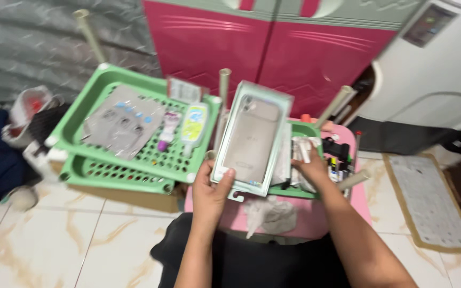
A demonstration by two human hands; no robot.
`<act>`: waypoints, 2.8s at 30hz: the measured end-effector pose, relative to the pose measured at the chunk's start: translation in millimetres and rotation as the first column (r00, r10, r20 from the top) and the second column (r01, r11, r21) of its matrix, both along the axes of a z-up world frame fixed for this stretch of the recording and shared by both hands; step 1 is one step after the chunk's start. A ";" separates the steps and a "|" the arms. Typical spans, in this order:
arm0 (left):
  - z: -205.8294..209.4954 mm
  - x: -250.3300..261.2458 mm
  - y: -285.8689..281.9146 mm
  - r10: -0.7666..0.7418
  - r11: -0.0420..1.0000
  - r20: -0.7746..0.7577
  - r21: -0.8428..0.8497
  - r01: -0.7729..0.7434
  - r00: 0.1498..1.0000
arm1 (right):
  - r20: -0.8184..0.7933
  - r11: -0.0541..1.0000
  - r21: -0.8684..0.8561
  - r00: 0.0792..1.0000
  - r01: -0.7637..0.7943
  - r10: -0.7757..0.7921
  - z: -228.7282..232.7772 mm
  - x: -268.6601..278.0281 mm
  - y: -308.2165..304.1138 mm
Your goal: The person sits on the floor and unwraps plastic-wrapped packages one at a time, tearing off the plastic wrap. They place the unwrapped items, including a phone case in a box, upright into green plastic baskets and arrange them in rows.
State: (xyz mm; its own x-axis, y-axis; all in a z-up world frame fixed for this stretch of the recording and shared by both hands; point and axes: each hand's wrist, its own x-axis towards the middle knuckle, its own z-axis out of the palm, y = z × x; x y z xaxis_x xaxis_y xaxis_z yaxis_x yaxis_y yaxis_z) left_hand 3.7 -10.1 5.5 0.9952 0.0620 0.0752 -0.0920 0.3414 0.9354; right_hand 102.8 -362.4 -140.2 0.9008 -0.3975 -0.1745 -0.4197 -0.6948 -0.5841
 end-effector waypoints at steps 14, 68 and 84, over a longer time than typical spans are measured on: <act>-13.2 17.2 -132.6 0.064 0.730 -0.044 0.683 -0.016 0.997 | 0.100 0.996 0.082 0.994 0.036 -0.044 -10.6 -4.6 8.9; -58.9 62.4 -98.6 -0.059 0.113 0.151 0.983 -0.144 0.987 | 0.460 0.950 -0.269 0.845 -0.160 0.273 66.8 4.8 127.7; 6.5 36.7 -66.0 -0.298 0.811 0.170 0.565 0.155 0.939 | 0.756 0.947 0.283 0.642 -0.150 -0.124 109.3 -111.8 150.5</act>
State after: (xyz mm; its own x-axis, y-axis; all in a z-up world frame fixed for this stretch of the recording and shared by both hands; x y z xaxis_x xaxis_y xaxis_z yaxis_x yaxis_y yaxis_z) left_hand 40.4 -76.1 12.1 0.9213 -0.2844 0.2652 -0.3201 -0.1675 0.9325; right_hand -9.1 -211.9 -30.9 0.7694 -0.4369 0.4660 0.2739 -0.4334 -0.8586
